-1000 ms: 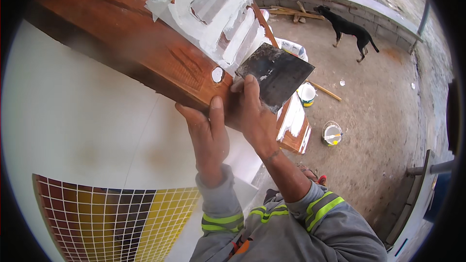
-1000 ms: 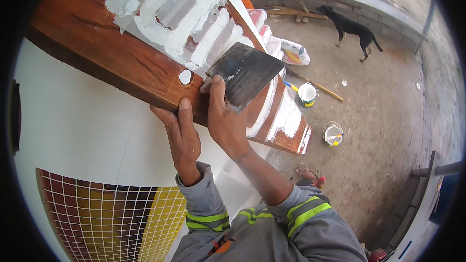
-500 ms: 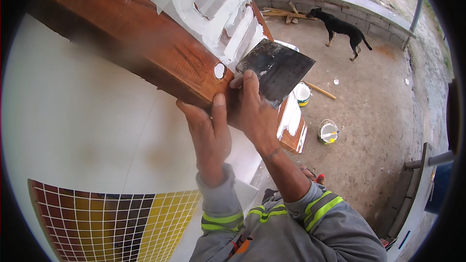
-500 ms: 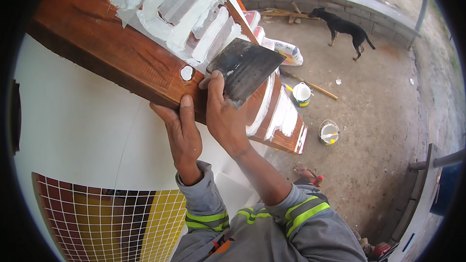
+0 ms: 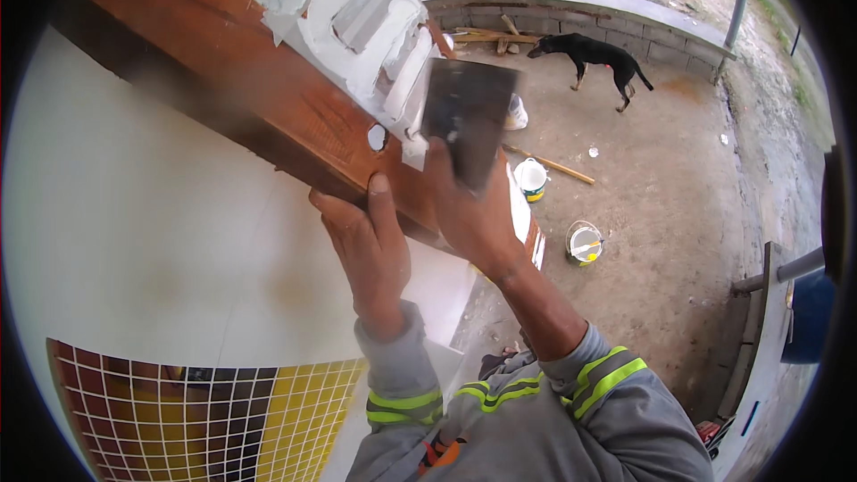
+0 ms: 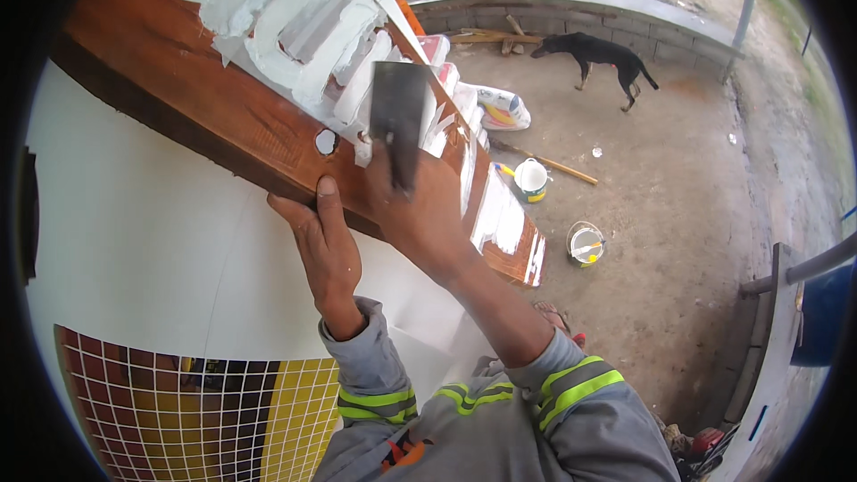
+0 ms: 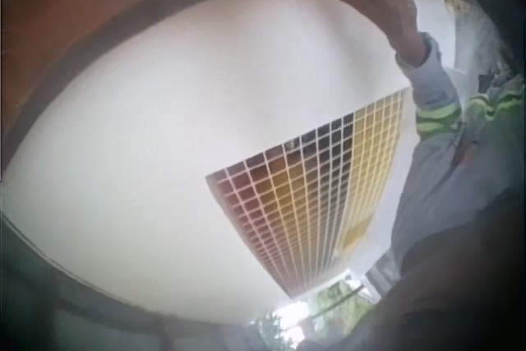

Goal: The person applies white putty to a wooden pillar using a putty knife and their fingers. They smooth the paste into carved lettering on the wood surface in an outdoor covered work area.

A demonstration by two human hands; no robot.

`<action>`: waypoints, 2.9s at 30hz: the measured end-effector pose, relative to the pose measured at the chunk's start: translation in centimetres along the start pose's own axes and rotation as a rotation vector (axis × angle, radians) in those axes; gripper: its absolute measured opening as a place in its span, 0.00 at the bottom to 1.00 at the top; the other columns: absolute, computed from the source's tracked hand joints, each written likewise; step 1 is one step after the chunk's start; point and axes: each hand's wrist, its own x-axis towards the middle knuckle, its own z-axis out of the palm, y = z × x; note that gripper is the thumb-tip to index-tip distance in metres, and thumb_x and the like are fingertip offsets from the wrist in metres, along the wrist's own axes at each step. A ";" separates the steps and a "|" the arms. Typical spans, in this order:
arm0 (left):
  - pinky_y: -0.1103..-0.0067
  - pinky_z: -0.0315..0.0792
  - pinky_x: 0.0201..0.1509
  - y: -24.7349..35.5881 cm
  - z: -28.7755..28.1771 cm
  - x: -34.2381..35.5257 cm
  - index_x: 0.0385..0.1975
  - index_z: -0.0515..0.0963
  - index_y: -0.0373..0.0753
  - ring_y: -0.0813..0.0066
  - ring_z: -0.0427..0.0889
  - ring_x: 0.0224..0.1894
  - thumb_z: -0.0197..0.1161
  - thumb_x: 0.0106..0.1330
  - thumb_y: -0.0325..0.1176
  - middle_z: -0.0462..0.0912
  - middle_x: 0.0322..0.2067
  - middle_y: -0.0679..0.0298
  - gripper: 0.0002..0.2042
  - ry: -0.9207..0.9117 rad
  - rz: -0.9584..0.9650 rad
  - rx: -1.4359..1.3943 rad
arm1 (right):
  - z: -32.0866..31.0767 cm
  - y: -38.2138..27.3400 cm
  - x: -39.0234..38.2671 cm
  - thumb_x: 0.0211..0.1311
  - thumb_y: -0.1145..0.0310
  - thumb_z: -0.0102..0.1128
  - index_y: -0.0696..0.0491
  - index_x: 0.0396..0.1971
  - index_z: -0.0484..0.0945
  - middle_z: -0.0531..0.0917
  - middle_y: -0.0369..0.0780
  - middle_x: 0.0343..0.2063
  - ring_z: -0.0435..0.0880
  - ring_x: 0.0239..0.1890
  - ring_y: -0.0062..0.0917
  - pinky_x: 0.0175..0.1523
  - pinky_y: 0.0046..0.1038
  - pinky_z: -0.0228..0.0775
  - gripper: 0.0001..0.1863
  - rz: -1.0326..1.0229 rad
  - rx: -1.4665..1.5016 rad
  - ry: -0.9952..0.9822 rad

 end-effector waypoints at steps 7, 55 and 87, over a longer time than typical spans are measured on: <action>0.59 0.58 0.64 0.4 0.9 -1.9 0.61 0.58 0.32 0.55 0.64 0.62 0.61 0.63 0.26 0.63 0.61 0.46 0.27 0.459 0.399 0.173 | -5.9 4.2 -0.6 0.75 0.56 0.43 0.59 0.44 0.73 0.78 0.41 0.35 0.77 0.38 0.26 0.48 0.28 0.69 0.20 0.294 -0.009 -0.032; 0.80 0.74 0.35 3.2 21.9 -16.0 0.40 0.80 0.33 0.81 0.80 0.29 0.62 0.66 0.29 0.83 0.26 0.64 0.07 0.289 -0.711 -0.030 | -23.1 23.2 12.6 0.68 0.67 0.55 0.58 0.29 0.77 0.79 0.34 0.21 0.77 0.26 0.17 0.31 0.24 0.69 0.11 0.393 0.229 -1.133; 0.75 0.74 0.38 1.4 15.8 -13.7 0.26 0.74 0.28 0.71 0.81 0.28 0.49 0.74 0.32 0.81 0.22 0.58 0.16 0.394 -0.466 0.067 | -24.1 23.9 8.9 0.69 0.53 0.54 0.49 0.38 0.77 0.75 0.33 0.28 0.72 0.29 0.20 0.31 0.27 0.66 0.14 0.451 0.346 -1.100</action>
